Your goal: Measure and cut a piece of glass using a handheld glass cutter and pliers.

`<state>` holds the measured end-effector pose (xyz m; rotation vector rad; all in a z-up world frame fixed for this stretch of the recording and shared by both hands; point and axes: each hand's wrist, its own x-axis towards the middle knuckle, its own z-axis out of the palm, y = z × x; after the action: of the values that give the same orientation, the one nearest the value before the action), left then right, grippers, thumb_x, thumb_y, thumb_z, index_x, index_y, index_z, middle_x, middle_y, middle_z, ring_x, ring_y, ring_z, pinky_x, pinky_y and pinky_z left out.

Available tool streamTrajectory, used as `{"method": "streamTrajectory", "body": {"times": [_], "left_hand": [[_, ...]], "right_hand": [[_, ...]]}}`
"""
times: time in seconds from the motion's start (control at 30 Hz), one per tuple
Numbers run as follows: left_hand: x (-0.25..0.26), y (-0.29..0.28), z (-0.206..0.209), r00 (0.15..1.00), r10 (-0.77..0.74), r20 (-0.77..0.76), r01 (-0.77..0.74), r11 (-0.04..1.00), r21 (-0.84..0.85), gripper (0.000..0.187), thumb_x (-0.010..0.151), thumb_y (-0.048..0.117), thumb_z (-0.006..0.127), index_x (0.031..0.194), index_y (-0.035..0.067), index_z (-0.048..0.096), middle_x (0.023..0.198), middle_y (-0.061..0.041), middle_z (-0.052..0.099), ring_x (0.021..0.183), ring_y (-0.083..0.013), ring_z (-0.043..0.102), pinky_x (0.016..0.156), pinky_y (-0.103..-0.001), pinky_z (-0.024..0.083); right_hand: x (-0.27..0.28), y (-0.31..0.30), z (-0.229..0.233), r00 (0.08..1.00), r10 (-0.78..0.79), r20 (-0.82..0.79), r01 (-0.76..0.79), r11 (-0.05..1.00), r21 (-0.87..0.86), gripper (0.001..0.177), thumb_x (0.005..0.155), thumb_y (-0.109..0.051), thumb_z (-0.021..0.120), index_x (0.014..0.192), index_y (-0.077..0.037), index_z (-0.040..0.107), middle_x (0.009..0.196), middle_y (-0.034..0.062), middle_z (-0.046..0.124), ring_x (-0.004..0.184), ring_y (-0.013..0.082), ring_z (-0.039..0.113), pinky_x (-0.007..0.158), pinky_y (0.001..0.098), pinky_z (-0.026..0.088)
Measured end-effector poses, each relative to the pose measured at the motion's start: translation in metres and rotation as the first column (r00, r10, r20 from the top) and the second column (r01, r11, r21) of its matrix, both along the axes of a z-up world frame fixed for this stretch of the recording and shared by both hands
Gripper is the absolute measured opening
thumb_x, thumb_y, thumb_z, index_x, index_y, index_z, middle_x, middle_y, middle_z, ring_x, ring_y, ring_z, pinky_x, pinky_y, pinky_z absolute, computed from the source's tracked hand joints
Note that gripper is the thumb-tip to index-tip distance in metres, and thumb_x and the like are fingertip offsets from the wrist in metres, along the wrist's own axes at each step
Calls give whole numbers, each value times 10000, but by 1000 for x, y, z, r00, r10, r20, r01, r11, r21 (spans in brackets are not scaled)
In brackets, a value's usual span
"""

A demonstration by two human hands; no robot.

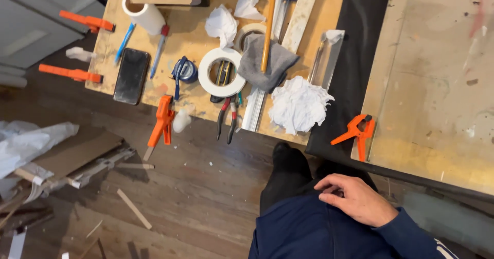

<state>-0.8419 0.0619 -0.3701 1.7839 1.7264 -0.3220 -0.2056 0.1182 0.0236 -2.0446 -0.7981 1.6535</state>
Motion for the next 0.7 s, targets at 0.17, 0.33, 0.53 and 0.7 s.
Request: {"method": "streamTrajectory", "body": {"times": [0.17,0.33,0.53,0.7], "left_hand": [[131,136,-96,985,-143,94,122,972,201,327,782,358,795,1001,124,733,938,-99,742,888,-276,707,778,-430,574],[297,297,-62,204,951,233,-778,302,-551,334,872,195,833,1101,-10,701,889,-126,659,733,-317,634,586,-433,548],[321,323,-40,554,726,408,-408,664,-626,222,897,150,690,1101,71,728,914,-97,718,735,-239,697,541,-374,521],[265,272,-88,889,-136,437,367,782,-504,311,851,54,548,1157,93,584,1016,-14,658,855,-183,667,623,-321,498]], "right_hand": [[-13,-9,3,996,-85,12,84,995,61,274,847,-194,745,1090,-70,755,981,48,799,917,138,774,828,296,610],[-21,-17,19,996,-57,75,46,989,142,203,849,-190,736,998,-53,752,983,18,773,867,130,774,807,282,616],[-26,-34,43,972,-224,69,212,965,154,187,838,-167,749,981,-46,754,982,28,728,843,143,741,784,288,595],[-30,-46,54,946,-317,65,310,946,94,249,846,-187,744,1067,-71,748,983,16,743,840,125,750,790,276,601]]}}
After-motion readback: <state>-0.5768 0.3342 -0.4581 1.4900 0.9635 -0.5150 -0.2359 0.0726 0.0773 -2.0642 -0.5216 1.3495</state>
